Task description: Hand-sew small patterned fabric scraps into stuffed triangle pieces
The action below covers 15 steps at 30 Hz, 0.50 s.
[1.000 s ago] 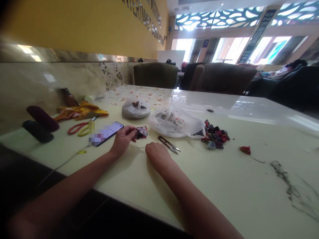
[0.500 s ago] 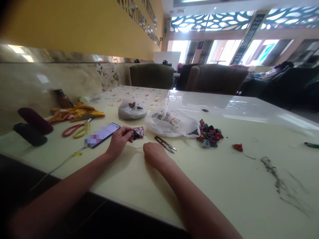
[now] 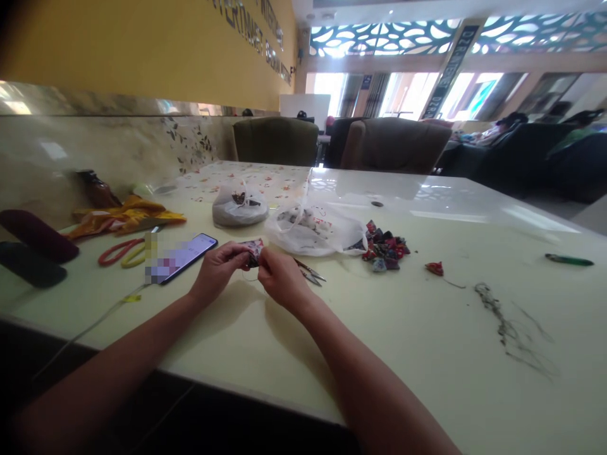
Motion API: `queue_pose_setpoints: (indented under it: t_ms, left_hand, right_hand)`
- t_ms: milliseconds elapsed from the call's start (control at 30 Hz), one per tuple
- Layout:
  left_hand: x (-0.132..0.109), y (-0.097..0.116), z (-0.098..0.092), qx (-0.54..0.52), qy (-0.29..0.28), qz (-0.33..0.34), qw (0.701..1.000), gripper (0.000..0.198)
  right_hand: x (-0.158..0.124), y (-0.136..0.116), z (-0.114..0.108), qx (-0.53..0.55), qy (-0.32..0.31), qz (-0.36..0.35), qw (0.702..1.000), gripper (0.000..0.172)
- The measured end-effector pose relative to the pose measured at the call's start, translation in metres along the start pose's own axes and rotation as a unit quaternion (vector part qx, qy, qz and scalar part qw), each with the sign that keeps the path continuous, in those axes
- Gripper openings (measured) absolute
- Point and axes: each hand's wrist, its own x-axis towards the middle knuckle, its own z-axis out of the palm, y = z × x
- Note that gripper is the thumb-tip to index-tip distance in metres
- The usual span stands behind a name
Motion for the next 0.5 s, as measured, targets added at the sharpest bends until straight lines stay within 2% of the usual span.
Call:
queue_pose_setpoints:
  t_ms: [167, 500]
  left_hand:
    - [-0.0001, 0.0021, 0.0004, 0.01, -0.011, 0.019, 1.0, 0.015]
    - [-0.0002, 0.0011, 0.0001, 0.018, -0.018, 0.015, 1.0, 0.017]
  right_hand:
    - [0.0008, 0.0008, 0.0003, -0.01, -0.004, 0.007, 1.0, 0.013]
    - [-0.0003, 0.0012, 0.0022, -0.014, 0.002, -0.018, 1.0, 0.014]
